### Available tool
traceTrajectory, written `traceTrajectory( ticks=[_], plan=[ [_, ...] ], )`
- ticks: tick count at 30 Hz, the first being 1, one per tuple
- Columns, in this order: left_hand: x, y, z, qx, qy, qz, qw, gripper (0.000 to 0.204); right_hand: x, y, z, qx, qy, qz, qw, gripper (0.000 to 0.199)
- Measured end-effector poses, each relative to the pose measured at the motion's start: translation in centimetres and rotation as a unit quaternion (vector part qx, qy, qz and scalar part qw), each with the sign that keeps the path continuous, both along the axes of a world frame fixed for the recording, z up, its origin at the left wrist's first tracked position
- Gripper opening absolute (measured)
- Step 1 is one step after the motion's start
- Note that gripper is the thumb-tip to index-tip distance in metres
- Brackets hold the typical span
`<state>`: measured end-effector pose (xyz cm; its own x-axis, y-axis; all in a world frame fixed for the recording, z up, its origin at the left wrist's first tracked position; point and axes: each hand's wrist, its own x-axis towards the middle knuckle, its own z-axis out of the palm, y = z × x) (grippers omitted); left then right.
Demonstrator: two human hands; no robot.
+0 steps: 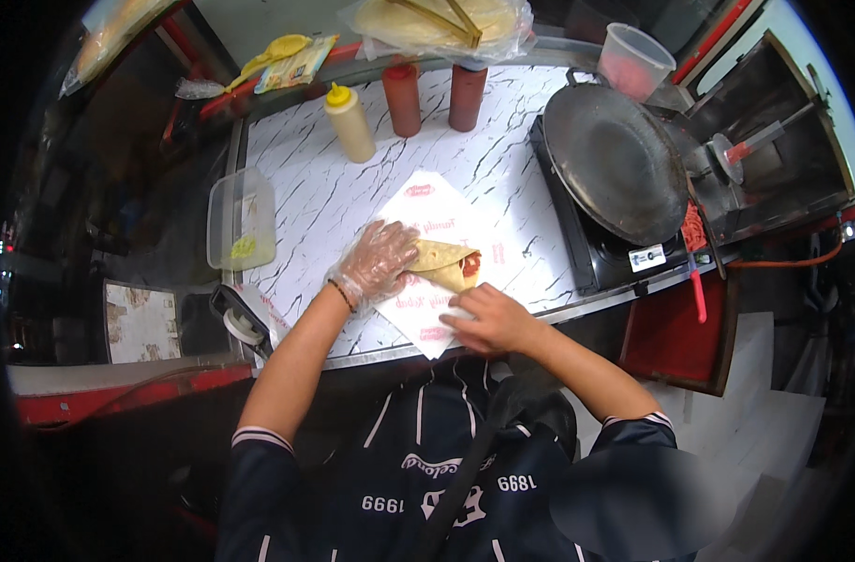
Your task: The person assembles a street food item by placing shredded meat onto a flatbread, adding sauces from squeeze bottles, folding the bread, and wrapping it in paper. The person then hands the wrapped food to a customer and handles cash from a drawer.
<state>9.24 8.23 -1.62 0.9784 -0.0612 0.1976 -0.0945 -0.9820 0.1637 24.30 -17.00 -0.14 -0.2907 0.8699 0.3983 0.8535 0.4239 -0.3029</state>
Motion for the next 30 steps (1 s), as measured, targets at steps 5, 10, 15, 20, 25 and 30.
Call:
traceTrajectory(
  ticks=[5,10,15,20,25,30],
  plan=[
    [0.5,0.8,-2.7,-0.034,0.003,-0.033,0.999,0.043,-3.3,0.5,-2.4,-0.021,-0.014,0.049,0.998,0.031],
    [-1.5,-1.8,-2.4,-0.034,0.004,-0.013,0.999,0.037,-3.6,0.2,-3.1,0.006,-0.028,0.063,0.998,0.025],
    [-3.7,-4.1,-2.2,-0.026,-0.045,-0.003,0.999,0.036,-2.8,-0.1,-2.3,-0.03,0.007,0.066,0.997,0.022],
    [-5.4,-4.4,1.9,-0.054,0.029,0.016,0.998,0.047,-2.7,1.1,0.4,-0.071,0.09,-0.032,0.993,0.014],
    [-6.3,-4.5,-0.2,-0.097,-0.069,-0.011,0.993,0.033,-1.7,2.6,1.5,-0.022,0.094,-0.096,0.991,0.018],
    [-6.6,-4.8,-3.9,-0.099,-0.145,0.028,0.984,0.029,-0.6,3.4,0.6,-0.006,-0.026,-0.079,0.997,0.021]
  ],
)
